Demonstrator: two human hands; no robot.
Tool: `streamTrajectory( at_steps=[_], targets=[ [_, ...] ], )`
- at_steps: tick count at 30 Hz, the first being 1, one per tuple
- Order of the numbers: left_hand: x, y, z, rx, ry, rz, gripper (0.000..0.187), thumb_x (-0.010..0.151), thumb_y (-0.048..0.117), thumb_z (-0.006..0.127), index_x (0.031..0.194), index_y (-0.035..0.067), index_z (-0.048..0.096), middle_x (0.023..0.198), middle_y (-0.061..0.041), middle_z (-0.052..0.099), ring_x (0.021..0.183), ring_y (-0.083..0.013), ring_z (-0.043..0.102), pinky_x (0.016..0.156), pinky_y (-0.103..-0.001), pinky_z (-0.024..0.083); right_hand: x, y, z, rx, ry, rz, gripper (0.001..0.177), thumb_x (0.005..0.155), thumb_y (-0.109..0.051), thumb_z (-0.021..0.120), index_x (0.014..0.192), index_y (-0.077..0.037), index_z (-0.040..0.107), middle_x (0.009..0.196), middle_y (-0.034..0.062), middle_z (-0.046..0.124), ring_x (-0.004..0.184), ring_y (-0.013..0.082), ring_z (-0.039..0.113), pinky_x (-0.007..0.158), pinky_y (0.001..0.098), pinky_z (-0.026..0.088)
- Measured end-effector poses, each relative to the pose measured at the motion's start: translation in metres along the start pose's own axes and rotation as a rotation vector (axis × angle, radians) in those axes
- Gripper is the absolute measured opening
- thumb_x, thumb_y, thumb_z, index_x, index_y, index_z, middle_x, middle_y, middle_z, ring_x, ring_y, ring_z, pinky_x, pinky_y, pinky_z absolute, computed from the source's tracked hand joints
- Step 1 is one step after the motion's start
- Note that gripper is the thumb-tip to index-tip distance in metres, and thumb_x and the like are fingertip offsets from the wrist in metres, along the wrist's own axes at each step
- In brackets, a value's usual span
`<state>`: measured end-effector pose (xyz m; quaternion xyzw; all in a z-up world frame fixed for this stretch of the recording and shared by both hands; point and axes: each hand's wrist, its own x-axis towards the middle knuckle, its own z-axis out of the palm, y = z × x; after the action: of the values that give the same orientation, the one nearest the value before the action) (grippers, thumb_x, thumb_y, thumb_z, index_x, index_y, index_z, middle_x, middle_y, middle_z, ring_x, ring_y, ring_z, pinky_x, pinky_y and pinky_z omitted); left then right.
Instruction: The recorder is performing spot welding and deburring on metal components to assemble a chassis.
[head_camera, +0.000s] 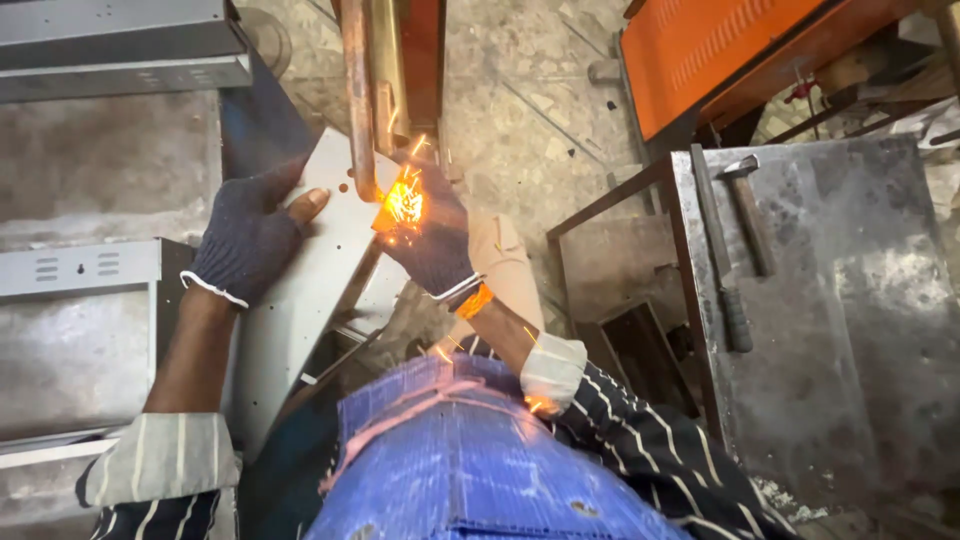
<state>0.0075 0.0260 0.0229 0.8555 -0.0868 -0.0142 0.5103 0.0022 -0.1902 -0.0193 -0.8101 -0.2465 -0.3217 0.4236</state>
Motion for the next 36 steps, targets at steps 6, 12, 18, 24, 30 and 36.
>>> streamTrajectory(
  at_steps=[6,12,18,24,30,36],
  targets=[
    [0.016,0.011,0.005,-0.083,0.025,-0.016,0.04,0.099,0.021,0.065,0.134,0.002,0.068,0.098,-0.007,0.075,0.077,-0.0077,0.057,0.072,-0.031,0.05,-0.005,0.032,0.008,0.247,-0.048,0.352,0.072,0.077,-0.007,0.082,0.143,-0.011,0.054,0.131,0.01,0.067,0.122,0.0253,0.071,0.107,0.0358,0.058],
    [0.025,0.009,0.005,0.123,0.062,0.078,0.032,0.103,0.024,0.064,0.125,0.001,0.071,0.086,-0.017,0.072,0.076,-0.014,0.064,0.072,-0.035,0.049,-0.003,0.044,0.005,0.351,-0.086,0.305,0.074,0.077,-0.004,0.085,0.143,-0.01,0.052,0.137,0.0107,0.065,0.129,0.0257,0.067,0.112,0.0357,0.055],
    [0.027,0.005,0.001,0.148,0.059,0.099,0.039,0.101,0.031,0.064,0.125,0.002,0.073,0.083,-0.018,0.071,0.078,-0.0186,0.068,0.076,-0.038,0.051,-0.006,0.035,0.001,0.392,-0.087,0.348,0.073,0.085,-0.009,0.086,0.147,-0.009,0.048,0.139,0.0117,0.065,0.131,0.0267,0.067,0.108,0.0364,0.056],
    [0.042,-0.013,-0.013,0.31,0.068,0.239,0.051,0.096,0.039,0.072,0.124,-0.004,0.071,0.105,-0.023,0.072,0.093,-0.0319,0.07,0.082,-0.044,0.052,-0.016,-0.011,-0.015,0.169,-0.101,0.32,0.075,0.085,-0.007,0.077,0.152,-0.009,0.046,0.146,0.0192,0.059,0.134,0.035,0.06,0.112,0.0386,0.048],
    [0.046,0.0,-0.02,0.405,0.014,-0.092,0.051,0.092,0.054,0.073,0.111,0.007,0.08,0.091,-0.017,0.076,0.09,-0.0315,0.072,0.084,-0.043,0.052,-0.043,-0.032,0.014,0.079,-0.095,0.379,0.067,0.093,-0.013,0.074,0.154,-0.012,0.045,0.125,0.0104,0.068,0.115,0.0286,0.067,0.103,0.0386,0.051],
    [0.043,-0.021,-0.018,0.434,0.069,-0.003,0.053,0.096,0.057,0.075,0.106,0.005,0.08,0.087,-0.019,0.072,0.079,-0.0344,0.069,0.075,-0.045,0.052,-0.043,-0.029,0.013,0.062,-0.068,0.336,0.068,0.09,-0.006,0.07,0.154,-0.01,0.046,0.144,0.0146,0.064,0.124,0.03,0.066,0.106,0.0376,0.052]
  ],
)
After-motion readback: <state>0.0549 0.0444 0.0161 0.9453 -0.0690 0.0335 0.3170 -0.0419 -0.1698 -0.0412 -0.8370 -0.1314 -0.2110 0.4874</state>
